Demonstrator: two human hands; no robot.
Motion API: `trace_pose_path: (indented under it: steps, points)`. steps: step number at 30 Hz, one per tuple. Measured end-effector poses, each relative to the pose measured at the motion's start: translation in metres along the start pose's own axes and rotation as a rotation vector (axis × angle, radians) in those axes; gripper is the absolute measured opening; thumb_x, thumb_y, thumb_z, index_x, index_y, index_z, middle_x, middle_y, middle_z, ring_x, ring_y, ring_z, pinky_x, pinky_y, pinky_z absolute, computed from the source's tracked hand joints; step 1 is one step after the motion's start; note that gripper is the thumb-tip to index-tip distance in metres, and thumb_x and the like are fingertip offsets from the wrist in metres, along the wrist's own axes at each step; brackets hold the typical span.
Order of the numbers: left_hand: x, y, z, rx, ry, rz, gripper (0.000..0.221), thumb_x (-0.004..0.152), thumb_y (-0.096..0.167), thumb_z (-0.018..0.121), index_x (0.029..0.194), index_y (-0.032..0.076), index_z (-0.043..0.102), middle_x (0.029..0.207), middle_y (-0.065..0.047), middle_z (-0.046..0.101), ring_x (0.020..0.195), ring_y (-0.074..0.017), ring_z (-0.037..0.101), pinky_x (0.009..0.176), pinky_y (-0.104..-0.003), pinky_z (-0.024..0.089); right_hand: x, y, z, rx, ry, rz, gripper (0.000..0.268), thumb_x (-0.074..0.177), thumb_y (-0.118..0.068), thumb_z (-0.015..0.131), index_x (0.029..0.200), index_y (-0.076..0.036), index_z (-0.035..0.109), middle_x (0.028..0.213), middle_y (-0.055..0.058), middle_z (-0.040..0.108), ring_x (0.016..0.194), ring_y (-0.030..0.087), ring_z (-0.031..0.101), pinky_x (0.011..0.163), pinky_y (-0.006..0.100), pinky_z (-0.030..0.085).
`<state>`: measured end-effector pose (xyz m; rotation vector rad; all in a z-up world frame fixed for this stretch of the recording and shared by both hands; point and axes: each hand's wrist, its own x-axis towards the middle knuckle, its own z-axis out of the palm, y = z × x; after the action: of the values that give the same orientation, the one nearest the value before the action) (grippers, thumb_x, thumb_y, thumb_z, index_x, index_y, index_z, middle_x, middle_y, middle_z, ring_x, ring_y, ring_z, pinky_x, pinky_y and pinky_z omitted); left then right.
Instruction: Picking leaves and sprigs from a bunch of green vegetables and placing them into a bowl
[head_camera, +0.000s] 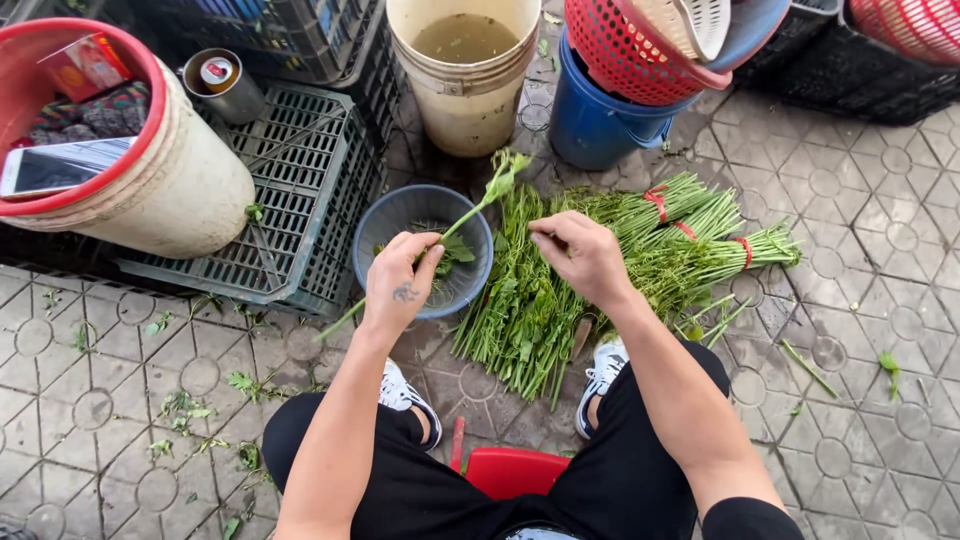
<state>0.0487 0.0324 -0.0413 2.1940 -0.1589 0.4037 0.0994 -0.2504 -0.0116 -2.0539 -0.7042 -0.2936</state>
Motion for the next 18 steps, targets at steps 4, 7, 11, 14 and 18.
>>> trace_pose_path:
  steps: [4,7,11,14,18]
  points:
    - [-0.006,0.001,0.001,0.224,-0.050,0.103,0.014,0.105,0.023,0.062,0.106,0.014,0.072,0.089,-0.007,0.068,0.083,-0.0315,0.071,0.073,-0.042,0.058,0.011,-0.001,0.018,-0.066,-0.010,-0.136,0.016,0.097,-0.005,0.070,0.111,-0.005,0.076,0.098,0.011,0.073,0.085,0.024,0.072,0.072,0.035,0.061]
    - [-0.006,0.018,-0.007,0.163,-0.173,0.031,0.019,0.107,0.023,0.055,0.106,0.012,0.071,0.089,-0.009,0.068,0.080,-0.0367,0.070,0.070,-0.049,0.057,0.017,0.004,0.022,0.013,-0.026,-0.062,0.015,0.099,-0.003,0.064,0.109,-0.004,0.075,0.096,0.012,0.072,0.086,0.023,0.070,0.079,0.032,0.060]
    - [-0.006,0.004,-0.010,0.058,-0.271,-0.085,0.022,0.107,0.029,0.054,0.106,0.015,0.072,0.089,-0.011,0.068,0.086,-0.0413,0.069,0.072,-0.052,0.055,0.022,0.025,0.015,0.057,0.116,-0.048,0.013,0.098,-0.001,0.069,0.105,-0.005,0.078,0.090,0.011,0.073,0.081,0.022,0.069,0.071,0.034,0.056]
    - [-0.008,-0.003,-0.011,0.016,-0.335,-0.147,0.020,0.104,0.029,0.058,0.104,0.014,0.072,0.091,-0.014,0.069,0.091,-0.0427,0.069,0.075,-0.053,0.055,0.019,0.024,0.005,0.031,0.173,0.011,0.012,0.100,-0.004,0.069,0.107,-0.006,0.079,0.088,0.009,0.073,0.078,0.018,0.067,0.070,0.032,0.054]
    - [-0.002,-0.001,-0.014,-0.024,-0.360,-0.183,0.020,0.103,0.028,0.058,0.103,0.014,0.073,0.091,-0.014,0.071,0.091,-0.0413,0.070,0.077,-0.052,0.055,0.020,0.014,0.005,0.067,0.091,0.007,0.010,0.096,-0.002,0.072,0.103,-0.005,0.079,0.087,0.013,0.072,0.079,0.023,0.067,0.072,0.037,0.053]
